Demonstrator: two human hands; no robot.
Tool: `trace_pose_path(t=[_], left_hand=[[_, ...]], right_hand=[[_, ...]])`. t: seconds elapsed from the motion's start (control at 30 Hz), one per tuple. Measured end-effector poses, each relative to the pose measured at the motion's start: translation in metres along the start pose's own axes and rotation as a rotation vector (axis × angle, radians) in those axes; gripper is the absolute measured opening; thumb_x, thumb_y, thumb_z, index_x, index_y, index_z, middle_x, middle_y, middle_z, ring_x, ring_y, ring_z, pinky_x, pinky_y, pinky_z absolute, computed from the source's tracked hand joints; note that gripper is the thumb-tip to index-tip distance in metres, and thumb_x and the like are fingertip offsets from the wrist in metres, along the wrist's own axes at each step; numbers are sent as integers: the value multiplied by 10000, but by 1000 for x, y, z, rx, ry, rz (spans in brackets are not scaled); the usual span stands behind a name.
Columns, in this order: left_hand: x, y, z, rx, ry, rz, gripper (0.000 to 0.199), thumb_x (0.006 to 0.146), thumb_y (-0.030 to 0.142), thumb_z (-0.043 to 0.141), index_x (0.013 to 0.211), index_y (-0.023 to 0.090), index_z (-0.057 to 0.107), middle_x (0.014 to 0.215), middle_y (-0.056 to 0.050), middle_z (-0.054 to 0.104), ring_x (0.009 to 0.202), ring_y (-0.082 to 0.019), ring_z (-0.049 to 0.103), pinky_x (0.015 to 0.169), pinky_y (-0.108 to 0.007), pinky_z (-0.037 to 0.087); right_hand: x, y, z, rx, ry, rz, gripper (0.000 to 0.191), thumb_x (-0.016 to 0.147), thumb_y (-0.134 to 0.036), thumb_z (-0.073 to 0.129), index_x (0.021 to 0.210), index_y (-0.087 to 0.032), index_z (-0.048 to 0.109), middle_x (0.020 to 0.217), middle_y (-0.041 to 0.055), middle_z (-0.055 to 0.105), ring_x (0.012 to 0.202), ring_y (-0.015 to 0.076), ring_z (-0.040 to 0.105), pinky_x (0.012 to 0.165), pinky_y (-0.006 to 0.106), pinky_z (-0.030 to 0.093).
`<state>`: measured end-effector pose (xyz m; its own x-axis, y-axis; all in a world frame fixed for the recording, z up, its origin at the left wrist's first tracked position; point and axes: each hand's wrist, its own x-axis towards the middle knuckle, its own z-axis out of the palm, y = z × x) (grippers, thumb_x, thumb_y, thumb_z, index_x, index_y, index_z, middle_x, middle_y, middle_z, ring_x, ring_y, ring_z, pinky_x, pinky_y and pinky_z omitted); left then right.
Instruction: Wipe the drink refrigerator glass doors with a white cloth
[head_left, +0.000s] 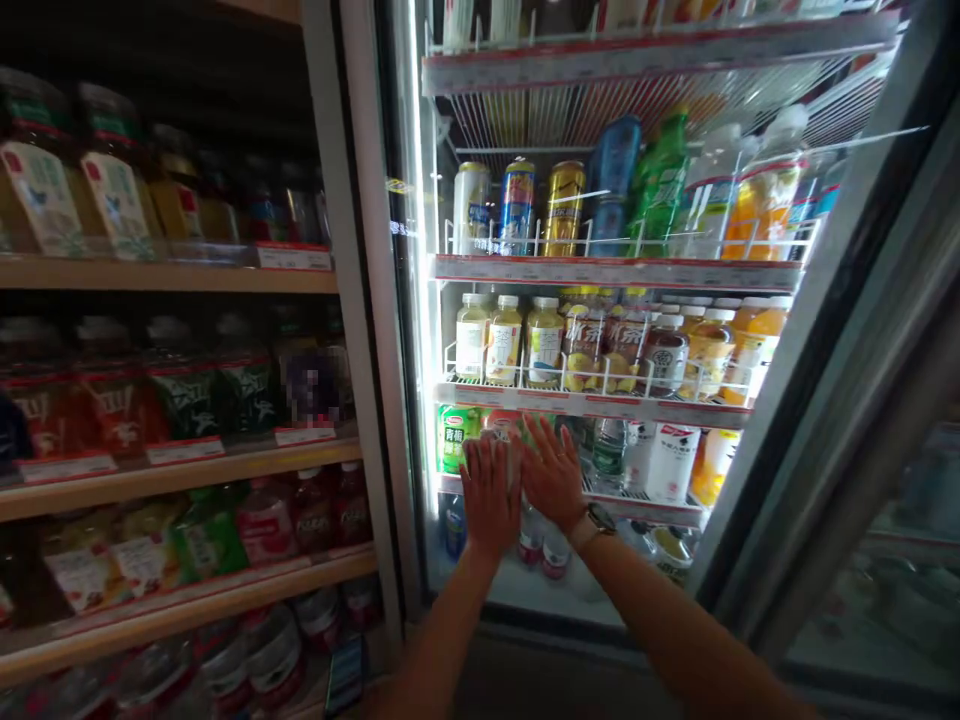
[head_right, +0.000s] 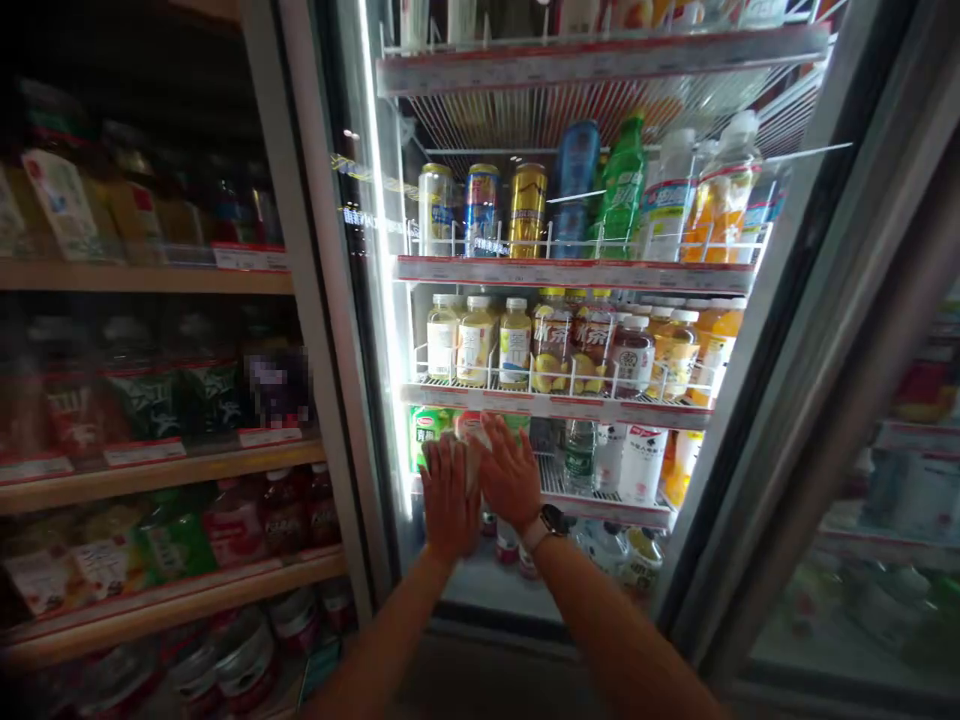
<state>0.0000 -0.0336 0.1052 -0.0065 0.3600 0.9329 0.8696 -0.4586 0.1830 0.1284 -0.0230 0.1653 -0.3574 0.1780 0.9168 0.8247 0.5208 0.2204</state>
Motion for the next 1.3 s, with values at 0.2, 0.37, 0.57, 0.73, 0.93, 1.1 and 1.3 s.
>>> trace_pose_path(t=[0.2, 0.37, 0.57, 0.73, 0.93, 1.1, 1.3], left_hand=[[29, 54, 1, -437, 1, -232, 589, 1018, 329, 205, 1564, 211, 21, 1644, -66, 7, 1499, -221, -49, 1247, -467, 81], [28, 91, 8, -720, -80, -304, 592, 1019, 375, 138, 1568, 184, 26, 1640, -95, 104, 1503, -171, 47, 1227, -347, 206], [43, 80, -17, -592, -40, -93, 662, 1001, 472, 273, 1566, 212, 45, 1636, -99, 162, 1506, -214, 141, 1224, -426, 208], [61, 9, -18, -141, 19, 8, 581, 993, 432, 320, 1517, 182, 299, 1610, -120, 247, 1516, -257, 75, 1222, -538, 71], [57, -42, -1, 27, -110, 111, 608, 954, 529, 352, 1412, 152, 485, 1531, -156, 402, 1501, -268, 172, 1210, -506, 131], [50, -45, 5, 101, -67, 161, 565, 960, 459, 355, 1429, 164, 466, 1538, -140, 395, 1506, -256, 151, 1211, -490, 137], [47, -48, 5, 128, -83, 150, 561, 940, 430, 396, 1427, 162, 470, 1528, -135, 417, 1499, -273, 182, 1208, -499, 150]], right_hand=[[-14, -2, -38, 387, 85, 81, 636, 956, -88, 368, 1549, -283, 244, 1546, 77, 398, 1392, 190, 423, 1118, 390, 435], [-24, 7, -53, 388, -17, 97, 636, 995, -157, 334, 1571, -278, 94, 1565, 73, 365, 1397, 169, 413, 1090, 351, 471], [-26, 19, -44, 79, -157, 81, 680, 970, -138, 362, 1574, -183, 53, 1581, 118, 319, 1472, 204, 268, 1191, 451, 304], [2, 25, -42, -47, -229, -112, 685, 914, -79, 407, 1560, -164, 196, 1584, 105, 313, 1479, 223, 249, 1196, 466, 268], [26, 60, -45, -21, -236, -344, 636, 900, -60, 401, 1521, -176, 325, 1571, 53, 355, 1480, 202, 244, 1214, 433, 222], [-49, 72, -35, 35, -241, -554, 507, 919, -141, 431, 1423, -153, 483, 1496, 48, 478, 1431, 168, 342, 1162, 355, 316], [-90, 80, -36, 12, -239, -729, 530, 919, -27, 364, 1382, -225, 532, 1528, -45, 432, 1420, 105, 349, 1130, 286, 355]])
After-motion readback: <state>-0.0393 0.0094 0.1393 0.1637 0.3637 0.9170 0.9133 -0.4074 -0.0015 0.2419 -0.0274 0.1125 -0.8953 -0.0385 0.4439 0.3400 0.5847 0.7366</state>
